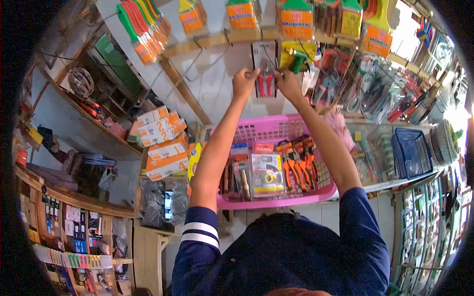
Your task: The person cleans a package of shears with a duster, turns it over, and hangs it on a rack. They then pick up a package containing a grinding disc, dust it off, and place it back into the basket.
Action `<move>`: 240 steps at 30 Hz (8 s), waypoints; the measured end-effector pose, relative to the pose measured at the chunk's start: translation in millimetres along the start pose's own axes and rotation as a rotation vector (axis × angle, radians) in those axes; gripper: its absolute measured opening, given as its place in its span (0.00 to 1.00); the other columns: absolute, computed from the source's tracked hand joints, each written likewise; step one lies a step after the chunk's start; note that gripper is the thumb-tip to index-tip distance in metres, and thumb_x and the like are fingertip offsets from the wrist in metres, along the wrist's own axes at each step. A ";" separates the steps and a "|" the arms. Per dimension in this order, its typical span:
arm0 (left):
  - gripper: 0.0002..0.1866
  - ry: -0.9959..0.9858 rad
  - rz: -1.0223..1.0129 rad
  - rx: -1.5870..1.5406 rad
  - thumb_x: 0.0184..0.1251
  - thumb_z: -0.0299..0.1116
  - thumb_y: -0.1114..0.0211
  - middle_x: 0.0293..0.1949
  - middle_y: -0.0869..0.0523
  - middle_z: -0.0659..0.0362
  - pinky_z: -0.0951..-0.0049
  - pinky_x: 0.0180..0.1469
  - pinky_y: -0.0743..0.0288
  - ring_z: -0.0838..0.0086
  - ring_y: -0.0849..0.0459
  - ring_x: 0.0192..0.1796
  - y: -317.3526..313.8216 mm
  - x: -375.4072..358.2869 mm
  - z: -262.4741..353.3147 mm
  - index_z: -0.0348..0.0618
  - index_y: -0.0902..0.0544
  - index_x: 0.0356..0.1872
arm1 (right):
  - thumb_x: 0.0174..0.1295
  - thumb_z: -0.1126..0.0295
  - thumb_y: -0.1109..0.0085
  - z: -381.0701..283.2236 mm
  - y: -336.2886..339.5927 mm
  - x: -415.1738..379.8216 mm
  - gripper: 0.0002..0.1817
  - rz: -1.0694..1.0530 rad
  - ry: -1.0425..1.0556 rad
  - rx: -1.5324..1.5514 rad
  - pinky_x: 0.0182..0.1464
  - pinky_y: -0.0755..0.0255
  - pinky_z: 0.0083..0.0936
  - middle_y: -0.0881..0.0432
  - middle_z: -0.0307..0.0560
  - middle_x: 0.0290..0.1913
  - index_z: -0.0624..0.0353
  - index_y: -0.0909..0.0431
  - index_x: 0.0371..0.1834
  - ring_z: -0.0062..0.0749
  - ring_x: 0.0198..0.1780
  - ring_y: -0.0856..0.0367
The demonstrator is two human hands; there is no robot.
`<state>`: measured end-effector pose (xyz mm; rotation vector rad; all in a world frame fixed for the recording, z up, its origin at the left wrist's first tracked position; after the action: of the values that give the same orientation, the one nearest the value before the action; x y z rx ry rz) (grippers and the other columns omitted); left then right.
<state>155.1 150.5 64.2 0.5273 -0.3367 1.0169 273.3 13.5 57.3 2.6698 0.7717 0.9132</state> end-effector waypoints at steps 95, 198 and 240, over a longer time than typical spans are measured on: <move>0.22 0.312 -1.163 -0.409 0.80 0.45 0.53 0.37 0.17 0.48 0.67 0.46 0.26 0.70 0.19 0.40 71.5 -356.0 171.5 0.34 0.23 0.53 | 0.58 0.76 0.38 -68.0 240.1 -290.2 0.07 -0.234 -0.422 0.638 0.26 0.31 0.17 0.17 0.48 0.22 0.66 0.22 0.24 0.23 0.20 0.21; 0.33 0.816 -0.573 -1.402 0.75 0.61 0.57 0.64 0.26 0.56 0.54 0.69 0.33 0.63 0.27 0.67 42.5 -212.7 63.4 0.48 0.36 0.71 | 0.67 0.65 0.39 -51.7 223.5 -321.5 0.20 -0.108 -0.476 0.147 0.33 0.32 0.17 0.19 0.37 0.32 0.66 0.20 0.57 0.16 0.30 0.29; 0.33 0.889 -0.631 -1.351 0.73 0.60 0.52 0.63 0.24 0.53 0.41 0.60 0.27 0.56 0.23 0.63 34.8 -228.8 50.5 0.48 0.34 0.68 | 0.65 0.71 0.39 -65.3 216.6 -320.9 0.18 0.072 -0.451 0.036 0.36 0.31 0.15 0.17 0.39 0.34 0.66 0.20 0.57 0.15 0.32 0.27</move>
<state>11.2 -26.5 0.5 -0.9881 0.0106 0.1735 106.4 -340.3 23.6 2.7911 0.5919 0.2850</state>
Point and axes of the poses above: each hand's wrist, its own x-axis towards the middle knuckle, its own y-axis out of the back of the hand, z = x × y, the point moved 1 cm from there along x, towards the middle knuckle
